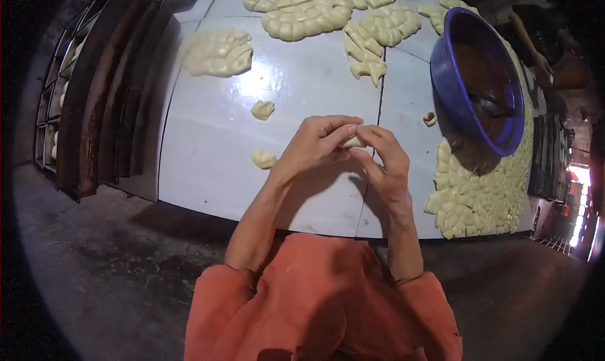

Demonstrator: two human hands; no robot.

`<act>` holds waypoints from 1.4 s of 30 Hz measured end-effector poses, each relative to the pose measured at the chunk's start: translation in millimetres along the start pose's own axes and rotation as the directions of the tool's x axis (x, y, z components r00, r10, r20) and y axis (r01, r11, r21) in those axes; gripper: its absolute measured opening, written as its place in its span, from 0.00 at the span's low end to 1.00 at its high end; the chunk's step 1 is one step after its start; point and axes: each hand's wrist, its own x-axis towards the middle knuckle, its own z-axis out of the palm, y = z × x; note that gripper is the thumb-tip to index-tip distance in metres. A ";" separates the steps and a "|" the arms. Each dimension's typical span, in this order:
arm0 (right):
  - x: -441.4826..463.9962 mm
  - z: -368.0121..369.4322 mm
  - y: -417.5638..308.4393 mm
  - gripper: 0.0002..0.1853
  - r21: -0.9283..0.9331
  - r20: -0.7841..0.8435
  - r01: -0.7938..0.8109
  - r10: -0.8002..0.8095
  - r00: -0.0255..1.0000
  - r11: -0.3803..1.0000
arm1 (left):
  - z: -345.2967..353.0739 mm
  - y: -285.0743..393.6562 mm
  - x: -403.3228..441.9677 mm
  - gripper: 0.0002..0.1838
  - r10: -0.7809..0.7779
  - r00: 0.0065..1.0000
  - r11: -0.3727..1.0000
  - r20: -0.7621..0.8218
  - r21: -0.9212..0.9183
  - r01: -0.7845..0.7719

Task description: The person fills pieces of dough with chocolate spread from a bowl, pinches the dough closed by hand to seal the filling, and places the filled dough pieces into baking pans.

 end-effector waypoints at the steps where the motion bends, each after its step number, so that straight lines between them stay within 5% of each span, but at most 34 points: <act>1: -0.6 -2.9 1.2 0.11 0.056 0.072 -0.081 0.077 0.994 0.995 | 0.1 0.0 -1.1 0.25 -0.008 1.000 0.998 0.024 -0.062 0.010; 2: -0.6 -6.3 2.8 0.12 0.105 0.145 -0.163 0.147 0.978 0.981 | -2.9 0.2 -3.6 0.25 -0.010 1.000 0.998 0.027 -0.063 0.011; 4: -2.4 -1.7 20.0 0.10 0.087 0.154 -0.197 0.182 0.971 0.977 | -13.6 0.6 -13.1 0.33 0.087 0.991 0.918 -0.101 0.395 -0.041; 6: -4.6 5.2 29.8 0.10 0.225 0.308 -0.524 0.450 0.838 0.822 | -18.2 5.1 -26.0 0.37 0.181 0.968 0.873 -0.173 0.481 -0.078; 8: -3.6 4.3 32.9 0.13 0.085 0.432 -0.566 0.482 0.762 0.820 | -29.1 12.4 -39.1 0.38 0.116 0.992 0.649 -0.043 0.759 -0.043; 9: -4.2 5.3 34.7 0.15 0.003 0.439 -0.476 0.427 0.791 0.879 | -35.1 -3.2 -38.5 0.41 0.220 0.975 0.565 0.012 0.814 -0.138; 10: 0.7 8.4 28.8 0.17 -0.076 0.454 -0.372 0.364 0.813 0.925 | -37.3 -8.9 -40.4 0.41 0.245 0.968 0.565 0.059 0.803 -0.192; 12: -2.2 10.2 15.2 0.22 -0.016 0.410 -0.449 0.416 0.812 0.893 | -32.5 -24.2 -37.4 0.37 0.285 0.954 0.481 0.092 0.847 -0.225; 14: -4.3 8.7 21.8 0.24 -0.126 0.485 -0.069 0.122 0.866 0.990 | -25.0 -30.9 -30.5 0.33 0.245 0.967 0.526 0.069 0.829 -0.192; 19: -1.7 2.8 5.9 0.21 -0.004 0.598 -0.318 0.257 0.759 0.948 | -15.0 -21.6 -34.4 0.19 0.196 0.980 0.562 0.038 0.814 -0.144; 24: -16.9 -2.2 -13.2 0.25 -0.112 0.721 -0.275 0.268 0.639 0.955 | -5.6 -26.4 -84.1 0.32 0.131 0.991 0.542 0.025 0.835 -0.093; 28: -2.5 -2.9 -33.7 0.31 -0.239 0.753 -0.401 0.429 0.498 0.885 | -19.8 -26.4 -105.7 0.40 0.229 0.973 0.602 -0.014 0.788 -0.130; 30: -5.5 2.5 -28.4 0.30 -0.193 0.590 -0.277 0.337 0.734 0.941 | -38.6 -34.3 -111.6 0.37 0.349 0.887 0.566 -0.302 0.822 0.058; 32: -1.9 11.4 -22.1 0.27 -0.185 0.552 -0.151 0.230 0.802 0.971 | -54.1 -30.4 -111.3 0.31 0.467 0.782 0.461 -0.413 0.868 0.184; 34: 7.6 27.6 -27.9 0.23 -0.088 0.514 -0.547 0.509 0.691 0.832 | -69.3 -40.5 -107.2 0.25 0.323 0.827 0.559 -0.461 0.798 0.226; 36: 11.8 45.7 -33.4 0.20 -0.071 0.529 -0.469 0.432 0.731 0.880 | -75.0 -38.3 -106.1 0.23 0.247 0.839 0.661 -0.485 0.717 0.220; 38: 16.2 68.7 -45.3 0.22 0.173 0.593 -0.626 0.427 0.683 0.760 | -76.1 -33.9 -102.6 0.21 0.169 0.852 0.754 -0.496 0.621 0.212; 39: 13.3 81.3 -41.6 0.23 0.190 0.571 -0.547 0.362 0.737 0.815 | -75.8 -32.9 -102.0 0.22 0.101 0.860 0.909 -0.501 0.397 0.124; 40: 12.7 92.9 -41.0 0.23 0.201 0.617 -0.626 0.399 0.678 0.753 | -74.8 -32.9 -101.9 0.23 0.033 0.873 0.990 -0.487 0.135 0.038; 41: 12.3 101.1 -45.9 0.22 0.346 0.671 -0.763 0.425 0.608 0.546 | -70.8 -34.2 -99.8 0.31 0.066 0.887 0.991 -0.456 -0.077 -0.113; 42: 13.1 107.1 -50.0 0.21 0.452 0.730 -0.843 0.422 0.537 0.290 | -69.5 -32.5 -97.5 0.31 0.068 0.885 0.990 -0.460 -0.079 -0.116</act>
